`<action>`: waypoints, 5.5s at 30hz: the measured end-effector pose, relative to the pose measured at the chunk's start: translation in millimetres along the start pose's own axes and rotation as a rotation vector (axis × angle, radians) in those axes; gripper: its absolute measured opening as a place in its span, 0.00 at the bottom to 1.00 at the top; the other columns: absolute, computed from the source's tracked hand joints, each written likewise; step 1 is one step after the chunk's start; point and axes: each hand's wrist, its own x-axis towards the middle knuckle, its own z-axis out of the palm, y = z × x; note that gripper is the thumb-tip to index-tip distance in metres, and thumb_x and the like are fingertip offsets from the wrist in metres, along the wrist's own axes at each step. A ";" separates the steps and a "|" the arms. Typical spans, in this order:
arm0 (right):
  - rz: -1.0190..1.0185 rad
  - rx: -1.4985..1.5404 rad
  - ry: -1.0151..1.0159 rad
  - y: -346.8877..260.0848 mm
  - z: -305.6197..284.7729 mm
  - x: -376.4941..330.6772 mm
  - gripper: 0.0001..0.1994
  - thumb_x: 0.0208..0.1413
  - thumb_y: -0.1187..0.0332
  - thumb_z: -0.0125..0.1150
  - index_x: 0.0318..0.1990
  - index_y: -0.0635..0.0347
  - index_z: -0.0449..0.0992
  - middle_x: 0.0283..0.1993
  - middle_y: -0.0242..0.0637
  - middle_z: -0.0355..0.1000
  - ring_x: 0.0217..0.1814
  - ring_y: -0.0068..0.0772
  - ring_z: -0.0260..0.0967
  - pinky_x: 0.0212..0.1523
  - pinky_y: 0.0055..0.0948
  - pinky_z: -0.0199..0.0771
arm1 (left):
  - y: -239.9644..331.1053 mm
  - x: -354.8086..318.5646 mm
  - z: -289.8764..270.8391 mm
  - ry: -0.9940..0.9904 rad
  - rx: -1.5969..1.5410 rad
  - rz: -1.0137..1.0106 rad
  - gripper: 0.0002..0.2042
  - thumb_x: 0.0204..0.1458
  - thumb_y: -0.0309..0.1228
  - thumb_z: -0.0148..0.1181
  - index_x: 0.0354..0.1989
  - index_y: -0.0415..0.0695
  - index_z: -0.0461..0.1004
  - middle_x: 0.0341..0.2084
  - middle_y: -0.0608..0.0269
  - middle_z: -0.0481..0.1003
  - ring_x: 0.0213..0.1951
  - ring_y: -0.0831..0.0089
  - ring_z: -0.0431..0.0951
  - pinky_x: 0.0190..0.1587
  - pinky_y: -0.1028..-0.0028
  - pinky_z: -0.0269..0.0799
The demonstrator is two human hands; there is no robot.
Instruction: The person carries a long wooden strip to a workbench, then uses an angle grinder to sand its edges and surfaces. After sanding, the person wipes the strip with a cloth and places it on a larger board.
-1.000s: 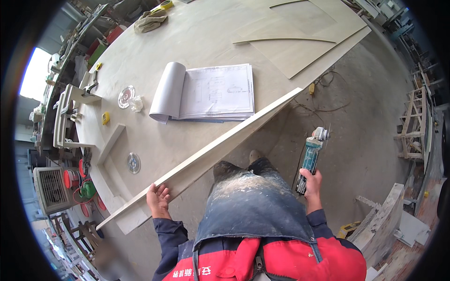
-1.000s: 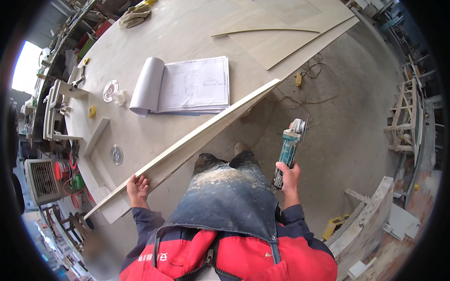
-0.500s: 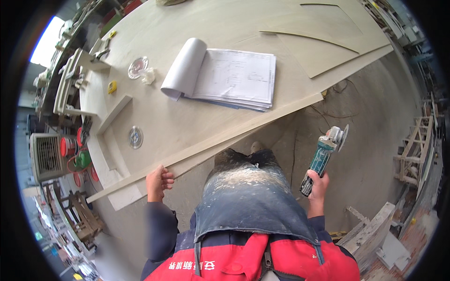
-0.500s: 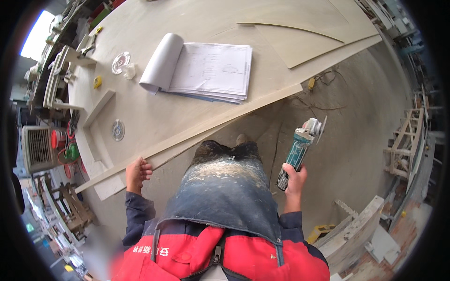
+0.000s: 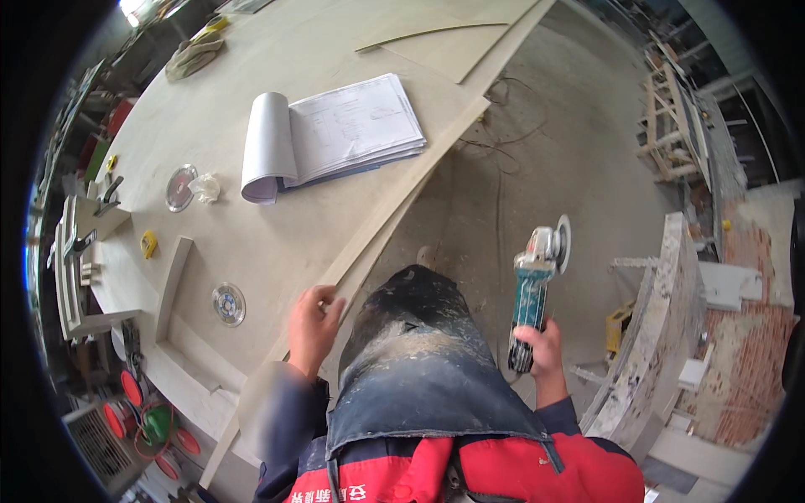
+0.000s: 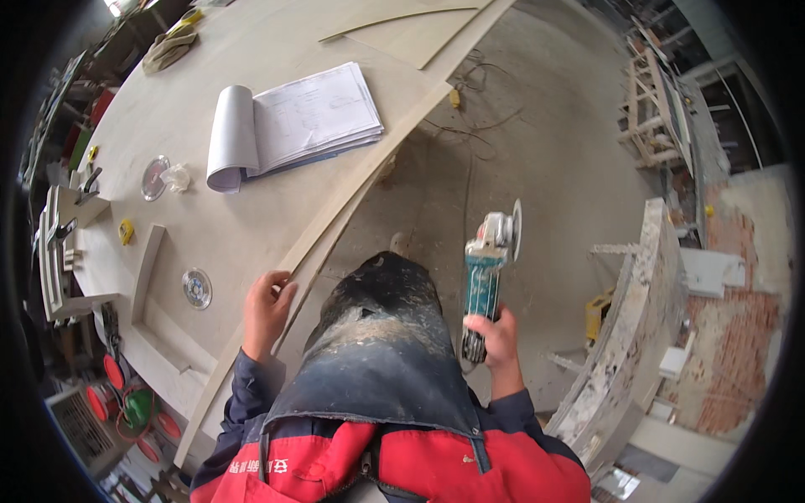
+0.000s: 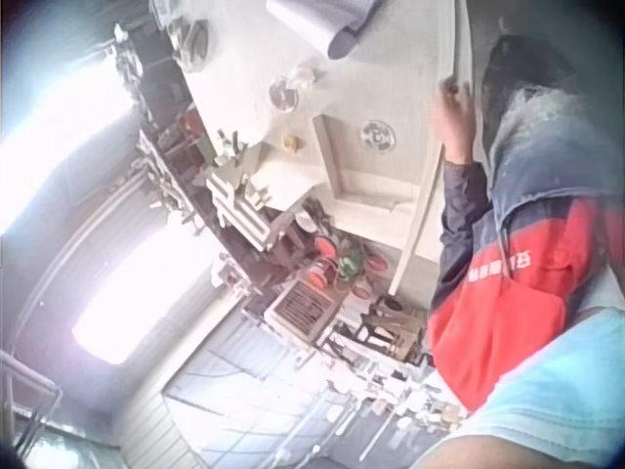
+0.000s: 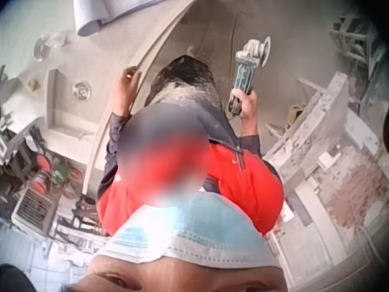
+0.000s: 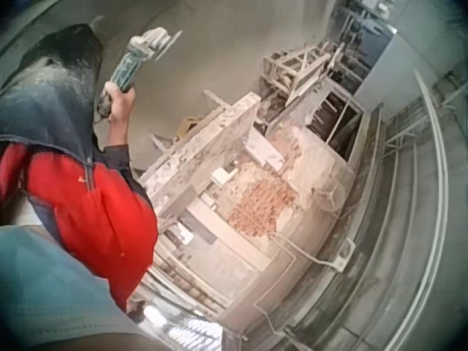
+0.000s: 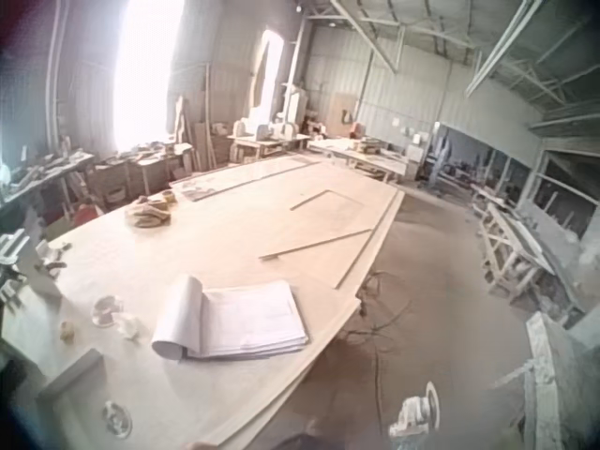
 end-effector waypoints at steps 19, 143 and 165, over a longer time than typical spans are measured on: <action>-0.669 -0.214 -0.232 113.5 66.1 -222.8 0.33 0.61 0.45 0.63 0.64 0.62 0.68 0.57 0.39 0.68 0.60 0.33 0.67 0.63 0.34 0.66 | 103.2 -219.6 -8.1 -0.607 -0.805 0.126 0.28 0.51 0.44 0.74 0.46 0.34 0.69 0.37 0.53 0.77 0.41 0.68 0.78 0.47 0.66 0.76; -0.369 1.664 1.350 526.2 884.9 -608.5 0.41 0.52 0.56 0.69 0.71 0.60 0.58 0.48 0.49 0.74 0.33 0.41 0.81 0.32 0.37 0.87 | -352.2 -316.2 -355.4 -2.180 0.487 1.998 0.22 0.56 0.48 0.67 0.55 0.51 0.82 0.45 0.54 0.83 0.41 0.52 0.83 0.43 0.61 0.78; -0.329 1.596 1.379 521.7 875.3 -611.6 0.42 0.51 0.55 0.70 0.71 0.61 0.58 0.49 0.50 0.74 0.34 0.40 0.81 0.32 0.35 0.87 | -351.7 -319.0 -355.3 -2.203 0.501 1.980 0.21 0.56 0.46 0.66 0.55 0.51 0.81 0.46 0.54 0.83 0.45 0.51 0.83 0.45 0.60 0.78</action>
